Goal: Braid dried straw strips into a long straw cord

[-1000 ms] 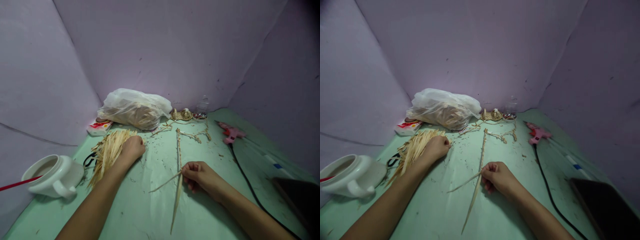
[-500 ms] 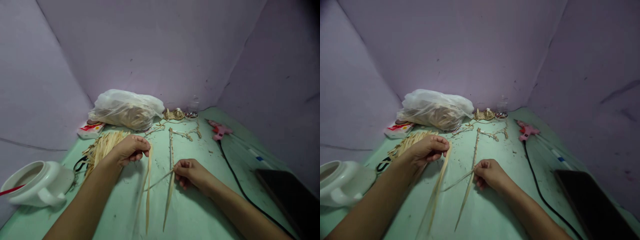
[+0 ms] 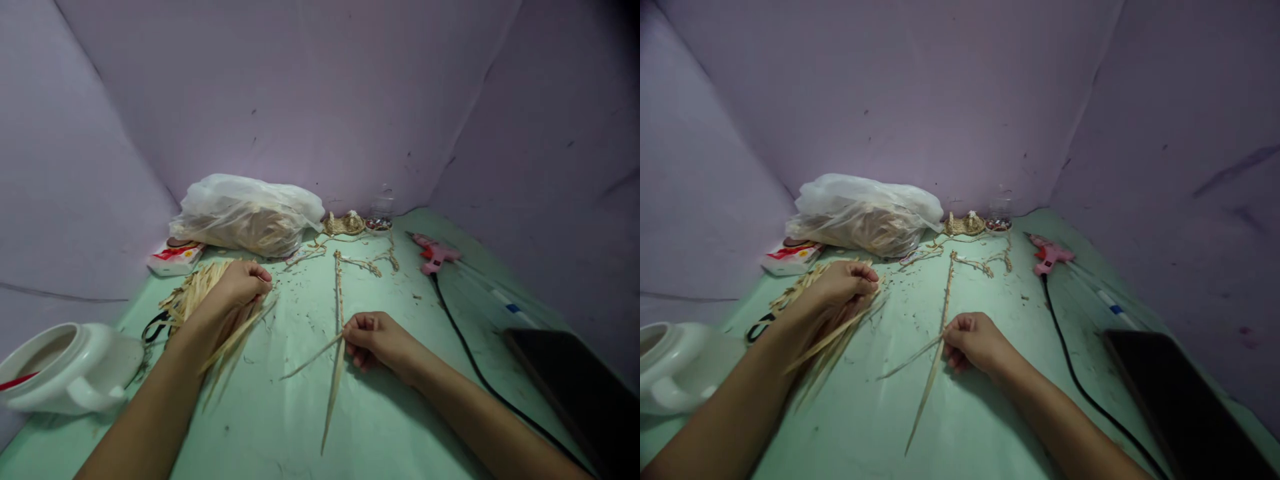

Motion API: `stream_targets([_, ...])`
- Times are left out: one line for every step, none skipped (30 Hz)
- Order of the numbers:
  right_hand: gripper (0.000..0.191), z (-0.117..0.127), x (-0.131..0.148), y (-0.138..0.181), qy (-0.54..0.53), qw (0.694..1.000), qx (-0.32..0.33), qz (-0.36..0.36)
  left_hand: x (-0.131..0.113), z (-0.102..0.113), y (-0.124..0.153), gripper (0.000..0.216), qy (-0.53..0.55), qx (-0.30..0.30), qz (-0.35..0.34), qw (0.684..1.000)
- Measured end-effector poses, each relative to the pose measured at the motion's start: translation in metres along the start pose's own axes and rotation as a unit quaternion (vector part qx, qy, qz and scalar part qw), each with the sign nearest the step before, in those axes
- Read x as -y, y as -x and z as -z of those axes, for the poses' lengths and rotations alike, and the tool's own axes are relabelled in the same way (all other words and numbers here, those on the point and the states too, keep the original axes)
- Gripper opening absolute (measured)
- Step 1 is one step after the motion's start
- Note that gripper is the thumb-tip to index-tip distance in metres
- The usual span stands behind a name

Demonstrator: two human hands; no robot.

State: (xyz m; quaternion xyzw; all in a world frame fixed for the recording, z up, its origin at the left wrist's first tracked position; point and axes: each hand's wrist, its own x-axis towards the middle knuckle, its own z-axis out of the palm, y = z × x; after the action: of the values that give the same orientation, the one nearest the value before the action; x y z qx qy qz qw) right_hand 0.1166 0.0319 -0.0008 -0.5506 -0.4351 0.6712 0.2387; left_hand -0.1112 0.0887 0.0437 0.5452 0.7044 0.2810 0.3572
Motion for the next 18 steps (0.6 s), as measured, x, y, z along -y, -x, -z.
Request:
stream_targets([0.011, 0.000, 0.000, 0.000, 0.002, 1.000, 0.001, 0.003, 0.002, 0.002, -0.002, 0.011, -0.016, -0.005, 0.000, 1.000])
stream_targets([0.010, 0.000, -0.001, 0.000, 0.002, 1.000, 0.003, 0.004, 0.004, 0.004, -0.004, 0.011, -0.041, -0.014, -0.003, 0.999])
stream_targets([0.010, 0.000, -0.001, 0.000, 0.001, 1.000, 0.004, 0.004, 0.006, 0.005, -0.005, 0.011, -0.069, -0.025, -0.009, 0.997])
stream_targets([0.010, 0.000, -0.001, 0.000, 0.001, 1.000, 0.004, 0.002, 0.006, 0.006, -0.006, 0.011, -0.093, -0.034, -0.016, 0.995])
stream_targets([0.010, 0.000, -0.001, 0.000, 0.000, 1.000, 0.004, 0.000, 0.007, 0.007, -0.006, 0.010, -0.111, -0.035, -0.022, 0.993])
stream_targets([0.010, 0.000, -0.001, 0.000, 0.000, 1.000, 0.002, 0.000, 0.007, 0.008, -0.006, 0.009, -0.123, -0.028, -0.028, 0.992])
stream_targets([0.010, 0.000, -0.001, 0.000, 0.001, 1.000, 0.001, 0.000, 0.007, 0.009, -0.006, 0.009, -0.134, -0.012, -0.034, 0.990])
stream_targets([0.011, 0.000, -0.001, 0.000, 0.003, 1.000, 0.000, 0.001, 0.007, 0.009, -0.005, 0.009, -0.148, 0.009, -0.038, 0.988])
stream_targets([0.011, 0.000, -0.001, 0.000, 0.004, 1.000, 0.001, 0.003, 0.007, 0.008, -0.004, 0.009, -0.165, 0.033, -0.041, 0.985])
stream_targets([0.011, 0.001, -0.002, -0.001, 0.005, 1.000, 0.002, 0.005, 0.008, 0.006, -0.003, 0.009, -0.186, 0.053, -0.041, 0.980])
stream_targets([0.010, 0.001, -0.002, -0.001, 0.005, 1.000, 0.003, 0.006, 0.008, 0.004, -0.002, 0.010, -0.210, 0.070, -0.036, 0.975])
stream_targets([0.010, 0.000, -0.003, -0.001, 0.004, 1.000, 0.005, 0.007, 0.009, 0.000, -0.001, 0.010, -0.235, 0.078, -0.029, 0.968])
stream_targets([0.010, 0.000, -0.003, -0.001, 0.004, 1.000, 0.005, 0.008, 0.009, -0.003, 0.001, 0.009, -0.261, 0.078, -0.021, 0.962])
stream_targets([0.010, 0.000, -0.003, -0.001, 0.005, 1.000, 0.005, 0.009, 0.008, -0.007, 0.002, 0.008, -0.287, 0.069, -0.012, 0.955])
stream_targets([0.011, 0.000, -0.003, -0.001, 0.006, 1.000, 0.004, 0.008, 0.007, -0.010, 0.004, 0.007, -0.308, 0.052, -0.005, 0.950])
stream_targets([0.011, 0.000, -0.002, -0.001, 0.006, 1.000, 0.002, 0.006, 0.006, -0.012, 0.006, 0.007, -0.317, 0.037, 0.000, 0.948])
stream_targets([0.011, -0.001, -0.002, -0.001, 0.006, 1.000, 0.001, 0.005, 0.003, -0.014, 0.008, 0.007, -0.306, 0.032, 0.004, 0.952])
stream_targets([0.011, -0.001, -0.001, -0.001, 0.005, 1.000, 0.001, 0.003, -0.001, -0.014, 0.010, 0.006, -0.271, 0.043, 0.011, 0.962])
